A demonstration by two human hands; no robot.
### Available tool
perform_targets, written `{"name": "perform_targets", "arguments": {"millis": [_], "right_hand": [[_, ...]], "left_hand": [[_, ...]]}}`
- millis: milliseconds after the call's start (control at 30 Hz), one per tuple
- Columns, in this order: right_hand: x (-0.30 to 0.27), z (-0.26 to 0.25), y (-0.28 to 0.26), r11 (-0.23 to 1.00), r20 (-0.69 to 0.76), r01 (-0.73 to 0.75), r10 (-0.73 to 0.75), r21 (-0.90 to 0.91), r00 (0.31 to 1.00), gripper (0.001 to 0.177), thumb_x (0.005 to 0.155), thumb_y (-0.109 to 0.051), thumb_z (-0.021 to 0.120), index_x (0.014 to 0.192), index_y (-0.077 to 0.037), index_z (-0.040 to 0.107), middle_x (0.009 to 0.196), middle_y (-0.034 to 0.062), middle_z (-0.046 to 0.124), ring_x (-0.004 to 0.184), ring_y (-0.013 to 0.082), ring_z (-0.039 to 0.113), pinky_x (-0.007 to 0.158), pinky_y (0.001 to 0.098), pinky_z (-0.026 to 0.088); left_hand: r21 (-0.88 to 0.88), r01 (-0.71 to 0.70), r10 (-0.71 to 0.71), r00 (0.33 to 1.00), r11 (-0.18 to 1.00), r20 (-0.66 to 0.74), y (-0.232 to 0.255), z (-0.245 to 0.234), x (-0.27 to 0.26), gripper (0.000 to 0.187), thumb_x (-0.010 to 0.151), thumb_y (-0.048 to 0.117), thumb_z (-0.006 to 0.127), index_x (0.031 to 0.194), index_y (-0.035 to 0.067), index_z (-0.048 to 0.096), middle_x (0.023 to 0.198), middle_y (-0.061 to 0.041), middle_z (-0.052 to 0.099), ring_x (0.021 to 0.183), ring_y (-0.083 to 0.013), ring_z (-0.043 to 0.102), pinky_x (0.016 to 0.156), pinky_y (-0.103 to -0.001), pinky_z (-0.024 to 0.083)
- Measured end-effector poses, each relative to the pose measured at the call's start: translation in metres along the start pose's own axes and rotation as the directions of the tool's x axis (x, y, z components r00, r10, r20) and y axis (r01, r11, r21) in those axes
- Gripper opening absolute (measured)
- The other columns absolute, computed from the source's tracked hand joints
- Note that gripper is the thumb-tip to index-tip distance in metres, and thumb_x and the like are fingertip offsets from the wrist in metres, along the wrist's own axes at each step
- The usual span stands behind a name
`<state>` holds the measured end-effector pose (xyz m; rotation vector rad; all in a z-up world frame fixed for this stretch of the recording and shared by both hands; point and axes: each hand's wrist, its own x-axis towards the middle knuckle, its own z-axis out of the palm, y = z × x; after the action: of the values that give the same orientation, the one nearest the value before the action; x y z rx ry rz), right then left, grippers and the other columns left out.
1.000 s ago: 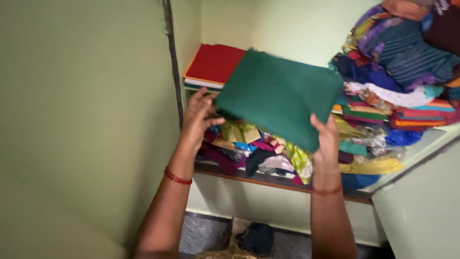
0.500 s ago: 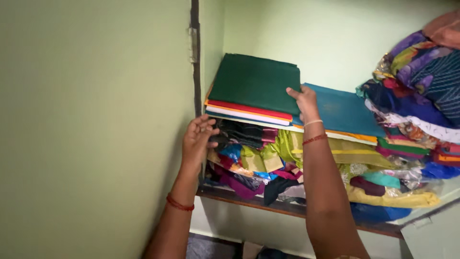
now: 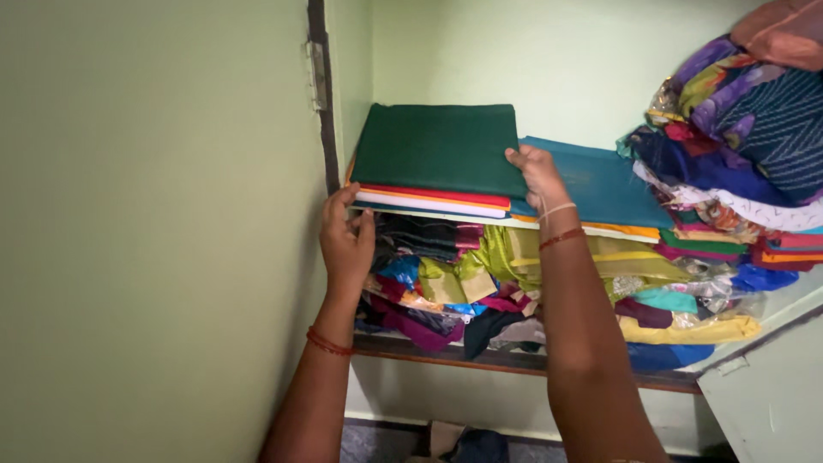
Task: The person picks up folded colored fabric pieces from a table and places them one by one into a wardrobe shelf. The person handles yellow, white, orange, red, green, and pink fabrics, stacking them neatly inside the wardrobe.
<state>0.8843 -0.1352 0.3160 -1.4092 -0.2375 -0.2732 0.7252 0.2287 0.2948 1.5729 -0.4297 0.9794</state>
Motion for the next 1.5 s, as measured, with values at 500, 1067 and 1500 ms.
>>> {"name": "perform_targets", "arguments": {"millis": [500,1067,1500], "right_hand": [[0.005,0.001,0.000,0.925,0.014,0.054,-0.052,-0.377,0.999,0.027,0.102,-0.028,0.068,0.090,-0.004,0.071,0.074,-0.0028,0.066,0.062,0.0054,0.054,0.057,0.0265,0.046],[-0.008,0.007,0.006,0.908,-0.110,0.235,-0.288,-0.347,0.951,0.018,0.094,-0.007,0.073,0.104,0.007,0.073,0.086,0.0054,0.076,0.072,0.0070,0.066,0.066,0.0217,0.055],[0.004,-0.004,0.020,0.761,-0.014,0.342,-0.418,-0.550,0.908,0.023,0.096,-0.011,0.073,0.108,0.009,0.072,0.085,0.0054,0.072,0.075,0.0075,0.062,0.068,0.0240,0.052]], "left_hand": [[0.308,-0.192,0.206,0.978,0.932,-0.014,0.010,0.029,0.003,0.041,0.097,0.000,0.063,0.138,0.003,0.057,0.139,-0.018,0.058,0.129,-0.0375,0.056,0.106,-0.046,0.048],[0.645,-0.006,-0.067,0.994,0.764,0.088,0.026,0.031,0.024,0.055,0.088,-0.003,0.064,0.142,-0.004,0.050,0.142,-0.031,0.050,0.120,-0.0482,0.052,0.101,-0.051,0.045],[0.629,-0.081,0.014,0.994,0.773,0.111,0.038,0.038,0.029,0.066,0.092,0.006,0.068,0.152,-0.004,0.042,0.147,-0.027,0.048,0.130,-0.0446,0.049,0.109,-0.056,0.039]]}}
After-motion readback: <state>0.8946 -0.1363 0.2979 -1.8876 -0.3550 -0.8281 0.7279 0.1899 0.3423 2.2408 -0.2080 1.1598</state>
